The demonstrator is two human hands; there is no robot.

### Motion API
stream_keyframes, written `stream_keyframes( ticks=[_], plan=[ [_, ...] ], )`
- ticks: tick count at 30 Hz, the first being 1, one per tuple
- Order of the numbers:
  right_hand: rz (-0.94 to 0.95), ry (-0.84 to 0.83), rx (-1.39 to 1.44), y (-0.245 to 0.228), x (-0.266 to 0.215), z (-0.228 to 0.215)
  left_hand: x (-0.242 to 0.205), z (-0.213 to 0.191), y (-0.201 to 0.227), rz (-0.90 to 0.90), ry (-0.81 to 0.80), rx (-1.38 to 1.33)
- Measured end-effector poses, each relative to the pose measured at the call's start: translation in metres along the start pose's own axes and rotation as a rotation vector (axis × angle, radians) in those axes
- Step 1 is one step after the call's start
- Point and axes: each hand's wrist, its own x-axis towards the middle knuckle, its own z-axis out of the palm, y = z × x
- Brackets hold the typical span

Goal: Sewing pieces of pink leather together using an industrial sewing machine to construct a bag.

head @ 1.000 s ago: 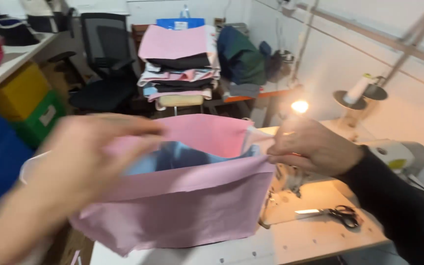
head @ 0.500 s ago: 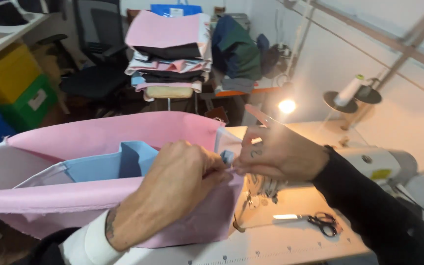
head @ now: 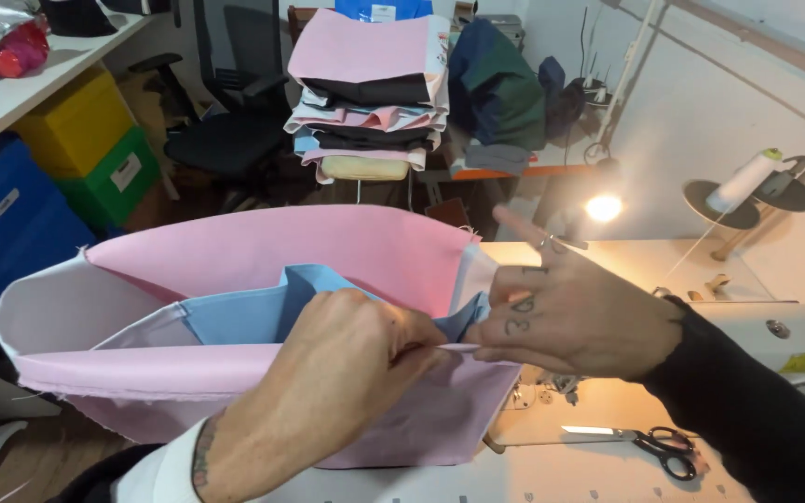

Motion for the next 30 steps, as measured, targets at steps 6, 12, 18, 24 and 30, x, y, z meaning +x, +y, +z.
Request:
stream_keyframes(
  ticks=[6,12,18,24,30],
  plan=[
    [-0.073,-0.064,0.148,0.004,-0.009,0.006,-0.021,-0.013,-0.024,0.101,0.094,-0.071],
    [0.061,-0.101,0.086,-0.011,0.025,-0.004,-0.019,-0.018,-0.027,0.083,0.075,-0.077],
    [0.028,-0.154,0.139,0.005,0.004,0.01,-0.035,-0.046,-0.046,-0.022,0.07,-0.114],
    [0.071,-0.098,-0.109,-0.017,0.048,0.004,-0.039,-0.031,-0.058,0.158,0.237,-0.088],
    [-0.052,-0.283,0.076,-0.029,0.075,0.009,-0.051,-0.041,-0.066,0.255,0.186,-0.058]
  ],
)
